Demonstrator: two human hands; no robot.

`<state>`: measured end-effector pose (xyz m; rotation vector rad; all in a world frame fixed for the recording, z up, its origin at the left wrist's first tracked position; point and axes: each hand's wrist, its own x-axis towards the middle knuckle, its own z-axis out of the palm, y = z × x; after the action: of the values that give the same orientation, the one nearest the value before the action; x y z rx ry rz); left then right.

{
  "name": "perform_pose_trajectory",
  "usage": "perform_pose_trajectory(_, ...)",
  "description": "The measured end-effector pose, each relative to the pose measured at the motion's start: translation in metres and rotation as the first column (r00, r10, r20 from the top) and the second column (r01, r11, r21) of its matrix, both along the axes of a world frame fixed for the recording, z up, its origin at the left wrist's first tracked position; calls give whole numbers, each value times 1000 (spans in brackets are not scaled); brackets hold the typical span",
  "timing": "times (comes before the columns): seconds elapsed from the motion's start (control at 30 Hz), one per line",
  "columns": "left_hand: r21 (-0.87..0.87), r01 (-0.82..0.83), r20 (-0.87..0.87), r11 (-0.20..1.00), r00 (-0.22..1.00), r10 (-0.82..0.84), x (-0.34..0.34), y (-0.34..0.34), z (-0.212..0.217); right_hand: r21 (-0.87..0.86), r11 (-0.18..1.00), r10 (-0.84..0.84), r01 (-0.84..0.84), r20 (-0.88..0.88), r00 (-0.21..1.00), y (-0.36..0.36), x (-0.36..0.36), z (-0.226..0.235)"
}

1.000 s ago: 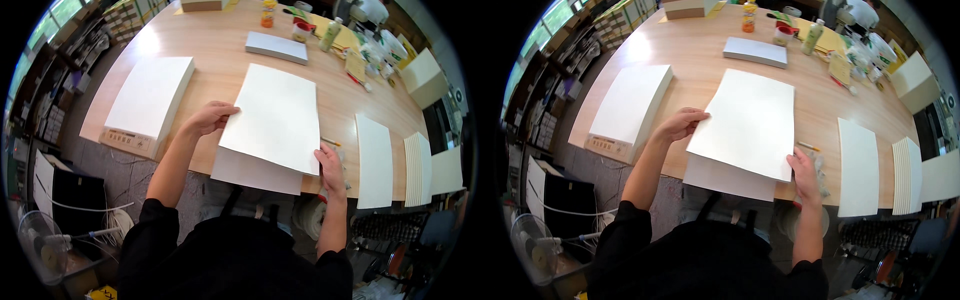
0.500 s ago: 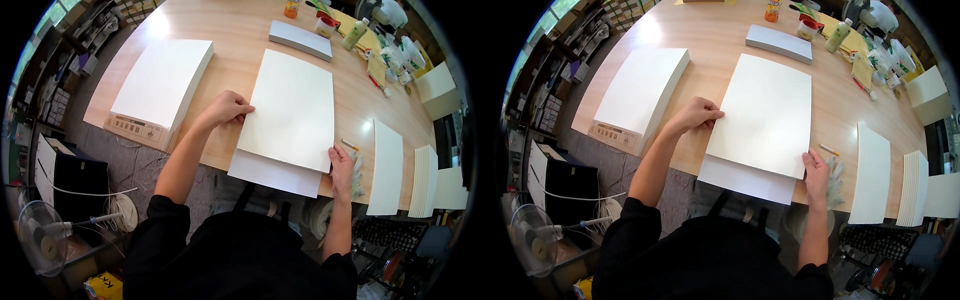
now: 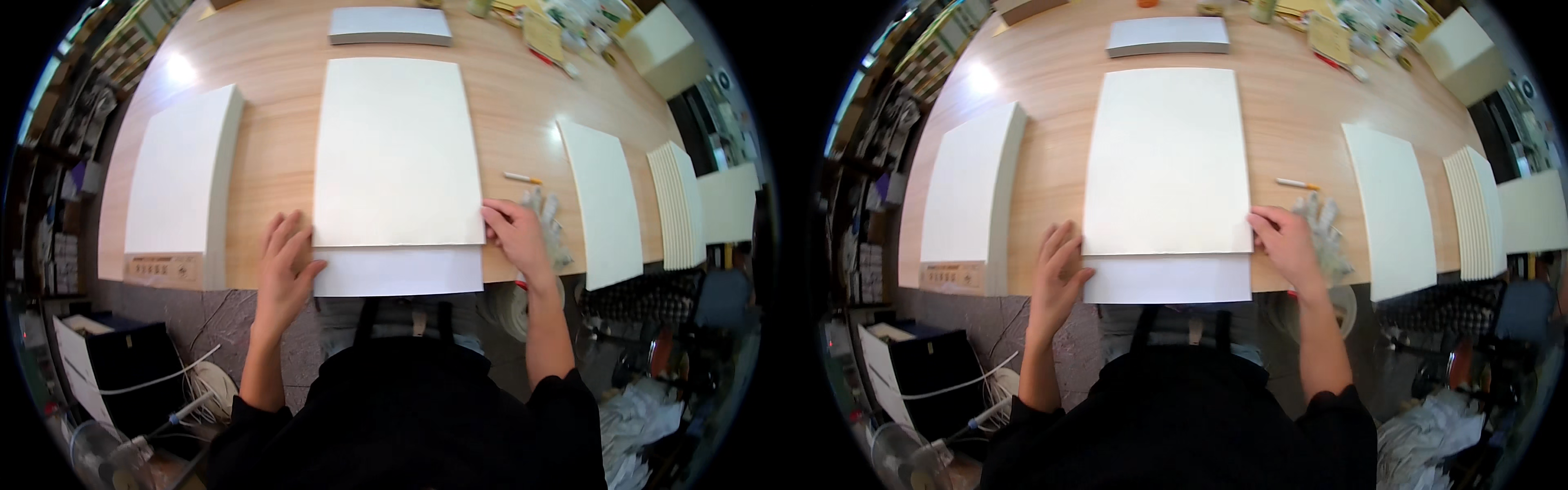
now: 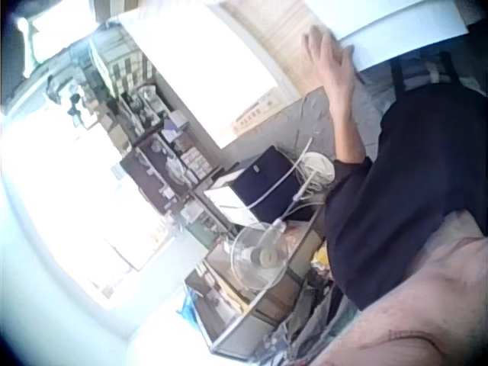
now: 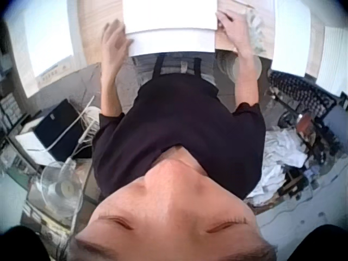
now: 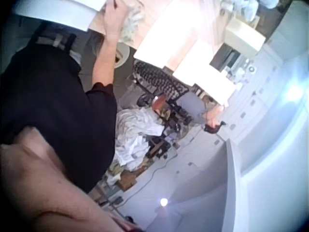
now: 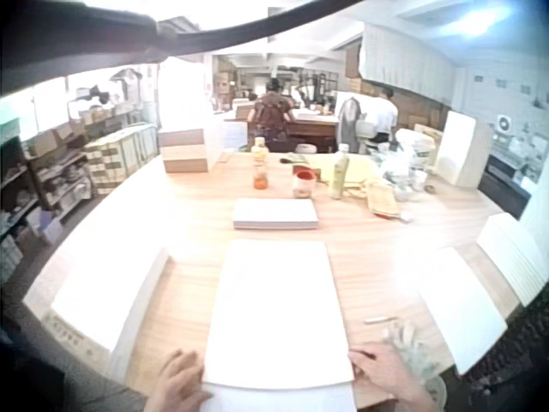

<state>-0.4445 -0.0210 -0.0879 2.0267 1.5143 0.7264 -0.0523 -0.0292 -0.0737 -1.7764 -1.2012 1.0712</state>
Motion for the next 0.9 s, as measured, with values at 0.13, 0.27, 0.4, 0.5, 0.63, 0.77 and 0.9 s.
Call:
perform_pose_trajectory(0.13,10,9,-9,1000,1000,-9,3,1,-2,149,988,-36,42,-43,998,-9,1,-20)
perform_pose_trajectory(0.27,24,0,-22,1000,1000,1,3,0,-1,231,973,-24,7,71,997,-11,-2,-20)
perform_pose_trajectory(0.4,27,3,-9,1000,1000,-3,5,1,-2,286,958,-6,-36,145,989,-11,-1,-23)
perform_pose_trajectory(0.5,39,6,-14,999,1000,-5,6,0,-1,288,956,9,-50,141,990,-12,1,-24)
perform_pose_trajectory(0.63,47,5,-2,999,1000,-5,6,0,-4,245,966,41,-81,165,985,-12,0,-16)
perform_pose_trajectory(0.77,53,31,-16,998,999,-30,4,1,-4,289,953,18,-88,235,972,-13,0,-19)
perform_pose_trajectory(0.9,50,35,-25,998,999,-34,4,1,-7,317,945,14,-80,206,978,-12,3,-21)
